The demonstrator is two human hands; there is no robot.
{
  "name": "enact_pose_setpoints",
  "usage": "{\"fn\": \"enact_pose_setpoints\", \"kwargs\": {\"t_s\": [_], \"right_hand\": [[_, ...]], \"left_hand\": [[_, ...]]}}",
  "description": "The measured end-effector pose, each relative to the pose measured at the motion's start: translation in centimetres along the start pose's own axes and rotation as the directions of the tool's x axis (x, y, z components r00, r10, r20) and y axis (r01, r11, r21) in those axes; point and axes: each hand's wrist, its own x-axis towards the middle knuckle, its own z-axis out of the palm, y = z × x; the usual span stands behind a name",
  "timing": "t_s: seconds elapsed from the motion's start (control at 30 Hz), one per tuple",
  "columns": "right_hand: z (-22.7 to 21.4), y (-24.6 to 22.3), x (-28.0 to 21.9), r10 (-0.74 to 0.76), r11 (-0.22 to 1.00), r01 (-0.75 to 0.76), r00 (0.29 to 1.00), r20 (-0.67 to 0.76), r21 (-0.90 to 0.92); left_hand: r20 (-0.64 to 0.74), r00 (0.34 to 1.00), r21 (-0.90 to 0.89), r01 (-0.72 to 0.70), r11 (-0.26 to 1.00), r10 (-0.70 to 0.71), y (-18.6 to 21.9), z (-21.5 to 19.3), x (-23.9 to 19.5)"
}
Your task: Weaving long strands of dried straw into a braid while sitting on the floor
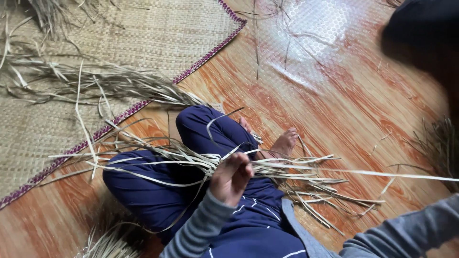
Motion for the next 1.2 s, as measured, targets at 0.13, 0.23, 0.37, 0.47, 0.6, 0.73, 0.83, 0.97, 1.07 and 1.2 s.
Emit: {"fn": "enact_pose_setpoints", "kwargs": {"t_s": [0.13, 0.23, 0.37, 0.47, 0.6, 0.73, 0.83, 0.97, 1.07, 1.2], "right_hand": [[-0.1, 5.1, 0.0, 0.314, 0.833, -0.287, 0.949, 0.023, 0.472], [0.6, 7.3, -6.5, 0.396, 0.796, -0.495, 0.861, 0.318, 0.349], [4.1, 7.0, -17.8, 0.365, 0.722, -0.675, 0.188, 0.912, -0.150], [4.7, 11.2, -25.0, 0.334, 0.713, -0.635, -0.063, 0.941, -0.296], [2.9, 13.8, -27.0, 0.371, 0.777, -0.538, -0.027, 0.928, -0.326], [2.0, 8.7, -24.6, 0.405, 0.898, -0.319, 0.324, 0.855, -0.305], [3.8, 1.4, -23.8, 0.342, 0.854, -0.513, 0.431, 0.835, -0.085], [4.6, -8.8, -21.2, 0.087, 0.618, -0.766, 0.289, 0.953, 0.176], [5.0, -12.2, -18.1, -0.030, 0.549, -0.763, 0.389, 0.921, 0.340], [2.2, -16.8, -14.6, -0.170, 0.506, -0.768, 0.357, 0.919, 0.392]], "left_hand": [[0.329, 0.916, 0.106, -0.276, 0.955, 0.229, 6.1, 4.6, -6.4], [0.480, 0.799, 0.070, -0.447, 0.892, 0.362, 10.1, 2.5, -8.2], [0.401, 0.736, 0.107, -0.629, 0.770, 0.546, 11.4, -2.8, -7.7], [0.103, 0.812, 0.357, -0.569, 0.741, 0.574, 11.2, -3.6, -8.3], [0.222, 0.754, 0.313, -0.656, 0.687, 0.618, 10.1, -5.4, -7.7], [0.369, 0.778, 0.204, -0.601, 0.772, 0.508, 8.2, -5.4, -6.8], [0.366, 0.829, 0.247, -0.526, 0.814, 0.424, 5.8, -4.6, -6.1], [0.253, 0.898, 0.401, -0.437, 0.805, 0.361, 3.3, -3.1, -5.4], [0.354, 0.891, 0.300, -0.396, 0.868, 0.284, 3.4, -3.0, -5.1], [0.340, 0.905, 0.369, -0.379, 0.849, 0.256, 2.8, -2.5, -5.4]]}}
